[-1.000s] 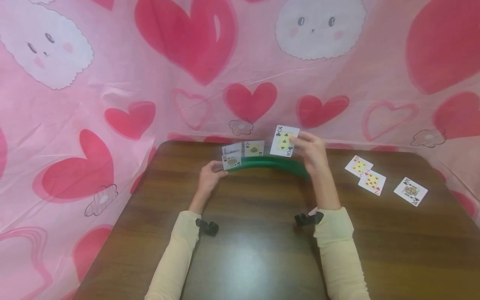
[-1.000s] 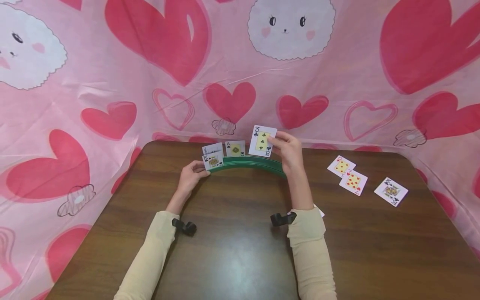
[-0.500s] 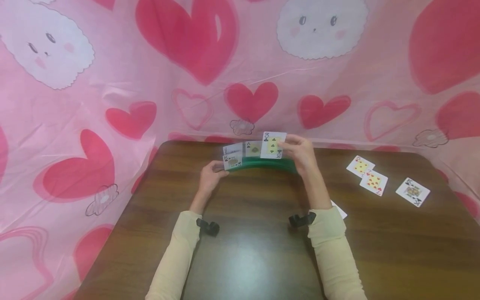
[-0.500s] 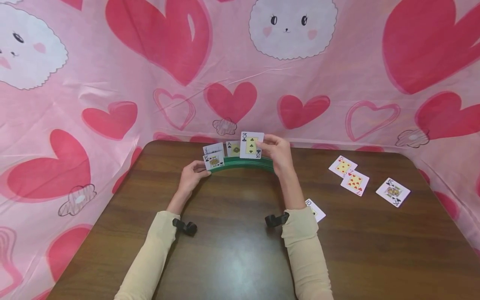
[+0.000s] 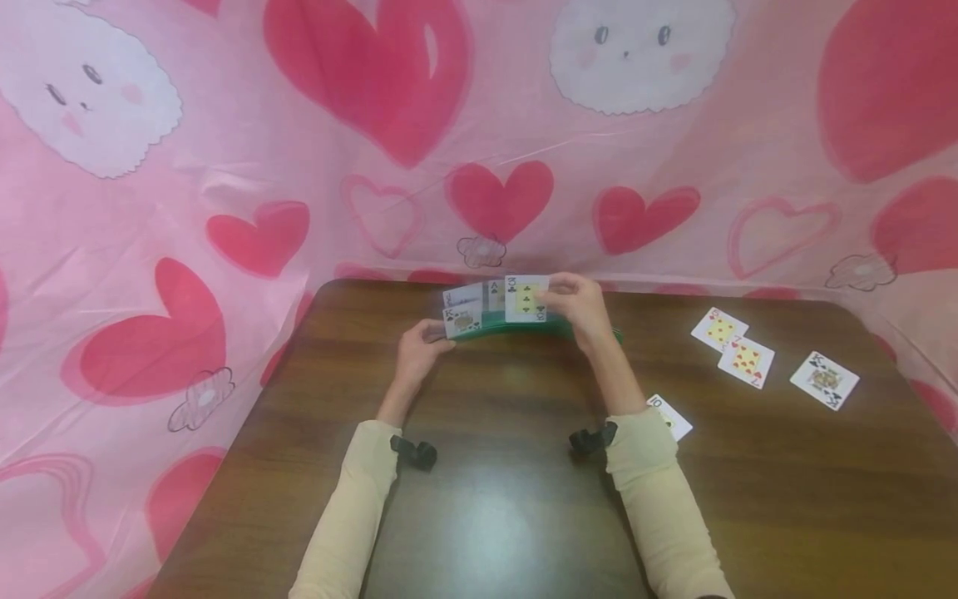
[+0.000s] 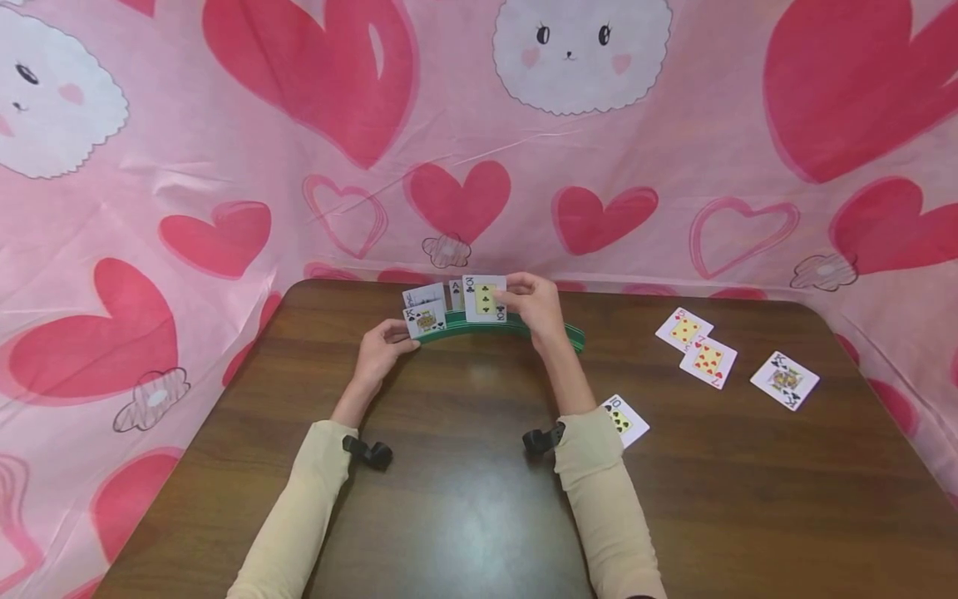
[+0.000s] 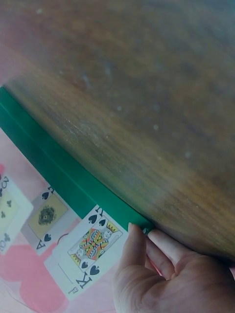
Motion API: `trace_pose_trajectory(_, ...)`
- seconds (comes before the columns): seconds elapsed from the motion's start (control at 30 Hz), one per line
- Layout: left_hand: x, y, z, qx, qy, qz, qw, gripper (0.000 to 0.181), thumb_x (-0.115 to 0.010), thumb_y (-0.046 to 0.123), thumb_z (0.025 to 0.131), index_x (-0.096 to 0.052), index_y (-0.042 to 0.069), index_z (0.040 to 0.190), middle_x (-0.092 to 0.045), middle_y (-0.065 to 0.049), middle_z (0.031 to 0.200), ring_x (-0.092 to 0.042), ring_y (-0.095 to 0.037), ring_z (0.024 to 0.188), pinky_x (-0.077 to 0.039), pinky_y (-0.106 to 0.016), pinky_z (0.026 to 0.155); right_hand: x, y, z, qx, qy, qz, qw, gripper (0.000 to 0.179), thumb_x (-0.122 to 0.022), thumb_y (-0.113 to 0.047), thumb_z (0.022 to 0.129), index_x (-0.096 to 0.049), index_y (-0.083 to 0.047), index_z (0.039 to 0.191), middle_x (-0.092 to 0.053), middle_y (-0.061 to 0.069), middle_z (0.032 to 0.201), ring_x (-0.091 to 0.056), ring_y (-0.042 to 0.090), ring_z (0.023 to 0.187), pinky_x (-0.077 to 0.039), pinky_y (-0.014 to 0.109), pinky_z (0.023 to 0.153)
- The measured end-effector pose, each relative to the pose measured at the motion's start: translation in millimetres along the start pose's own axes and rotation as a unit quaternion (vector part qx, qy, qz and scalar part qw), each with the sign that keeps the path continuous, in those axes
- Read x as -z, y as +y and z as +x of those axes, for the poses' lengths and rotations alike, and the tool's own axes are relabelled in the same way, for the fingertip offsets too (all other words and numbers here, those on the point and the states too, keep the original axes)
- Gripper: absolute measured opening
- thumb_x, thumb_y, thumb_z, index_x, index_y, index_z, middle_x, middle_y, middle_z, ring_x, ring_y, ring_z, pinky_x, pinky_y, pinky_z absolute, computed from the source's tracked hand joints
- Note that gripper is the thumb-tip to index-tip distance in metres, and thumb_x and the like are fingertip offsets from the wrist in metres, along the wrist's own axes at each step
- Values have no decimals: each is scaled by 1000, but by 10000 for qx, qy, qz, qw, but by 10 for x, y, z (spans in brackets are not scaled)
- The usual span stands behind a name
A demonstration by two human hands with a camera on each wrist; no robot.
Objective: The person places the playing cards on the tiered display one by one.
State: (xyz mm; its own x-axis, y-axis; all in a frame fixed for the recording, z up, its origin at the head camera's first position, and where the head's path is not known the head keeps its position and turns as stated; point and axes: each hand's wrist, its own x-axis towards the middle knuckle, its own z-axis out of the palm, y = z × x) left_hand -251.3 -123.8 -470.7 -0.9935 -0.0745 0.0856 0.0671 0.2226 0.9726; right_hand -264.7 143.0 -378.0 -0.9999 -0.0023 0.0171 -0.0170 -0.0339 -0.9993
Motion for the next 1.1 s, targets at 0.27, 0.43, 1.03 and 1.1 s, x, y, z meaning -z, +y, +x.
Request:
trace_pose_trajectory(0.27,15,-6,-7,-162,85,19,9998,27,-71,0,72,-64,2,99,-66,-14,98,-63,-26,93,-49,-37,80,-56,93,31,-65,-77,-431,9990,28,-74,-12,78,-64,0,102,-62,14,104,-58,25,96,-48,34,81)
trace_pose_trajectory(0.43,17,6,-12,-34,64,149,9999,29,-73,1,73,-64,4,100,-66,-12,100,-62,-24,94,-48,-37,82,-89,150,46,-128,-97,-466,9988,27,-74,-13,78,-64,-1,100,-62,14,105,-57,26,99,-47,36,84)
trace_pose_trajectory(1.03,19,1,0,-8,60,133,9999,29,-74,3,73,-64,5,100,-66,-11,100,-62,-23,95,-47,-36,83,-183,289,139,-114,-149,-351,9992,30,-75,-12,77,-65,2,101,-64,15,101,-61,26,92,-48,37,82)
trace_pose_trajectory(1.1,16,-3,4,-17,59,131,9999,29,-74,4,73,-64,6,100,-66,-11,100,-62,-22,94,-47,-36,82,-188,302,143,-140,-187,-366,9991,31,-75,-13,77,-65,2,102,-64,15,101,-60,26,93,-48,37,83)
